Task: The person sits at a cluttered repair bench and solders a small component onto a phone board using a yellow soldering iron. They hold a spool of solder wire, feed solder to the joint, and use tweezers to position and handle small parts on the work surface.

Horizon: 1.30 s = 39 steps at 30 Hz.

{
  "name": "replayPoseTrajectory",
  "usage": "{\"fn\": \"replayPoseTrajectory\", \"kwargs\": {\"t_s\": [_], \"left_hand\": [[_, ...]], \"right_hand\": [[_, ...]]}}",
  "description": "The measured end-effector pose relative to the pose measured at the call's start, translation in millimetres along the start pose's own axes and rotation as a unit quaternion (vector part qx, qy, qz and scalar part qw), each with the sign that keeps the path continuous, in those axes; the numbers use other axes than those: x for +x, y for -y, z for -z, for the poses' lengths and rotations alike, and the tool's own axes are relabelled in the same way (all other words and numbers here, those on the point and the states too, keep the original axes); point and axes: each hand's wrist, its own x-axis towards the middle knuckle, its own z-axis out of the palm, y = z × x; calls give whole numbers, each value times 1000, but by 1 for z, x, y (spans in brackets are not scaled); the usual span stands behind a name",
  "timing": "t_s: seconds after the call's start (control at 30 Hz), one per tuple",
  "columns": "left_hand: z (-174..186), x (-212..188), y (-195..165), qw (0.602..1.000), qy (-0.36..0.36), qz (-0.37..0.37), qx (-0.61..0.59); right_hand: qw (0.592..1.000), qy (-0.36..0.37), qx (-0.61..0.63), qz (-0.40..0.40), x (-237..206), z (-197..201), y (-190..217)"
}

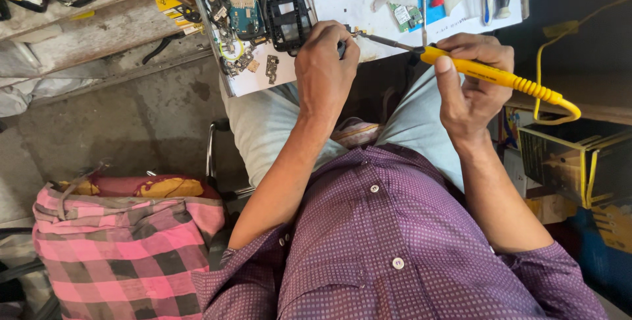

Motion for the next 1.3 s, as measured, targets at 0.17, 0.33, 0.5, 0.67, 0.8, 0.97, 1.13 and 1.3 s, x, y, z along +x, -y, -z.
{"fn": "replayPoseTrajectory", "kwargs": {"t_s": [0.17,0.33,0.5,0.67,0.8,0.97,1.13,1.3], "left_hand": [[0,-1,-1,1000,2,2,3],[-1,-1,0,1000,0,-2,7],[0,-1,1,1000,7,8,3],[0,-1,3,1000,0,-3,-5],[0,-1,5,999,-10,-19,-25],[1,1,5,999,-14,-27,-36],[8,-2,0,998,-27,-22,-51],[17,-4,-2,998,-19,28,-47]], "right_hand": [[1000,8,-10,-3,0,-1,0],[1000,17,-15,-3,2,-1,0],[998,45,-39,6,4,1,4],[999,36,-30,-1,7,0,8],[1000,-6,-19,-1,9,1,15],[998,-54,-14,-6,14,9,21],[997,-68,5,-23,10,13,17],[997,-44,43,-36,1,15,9]]}}
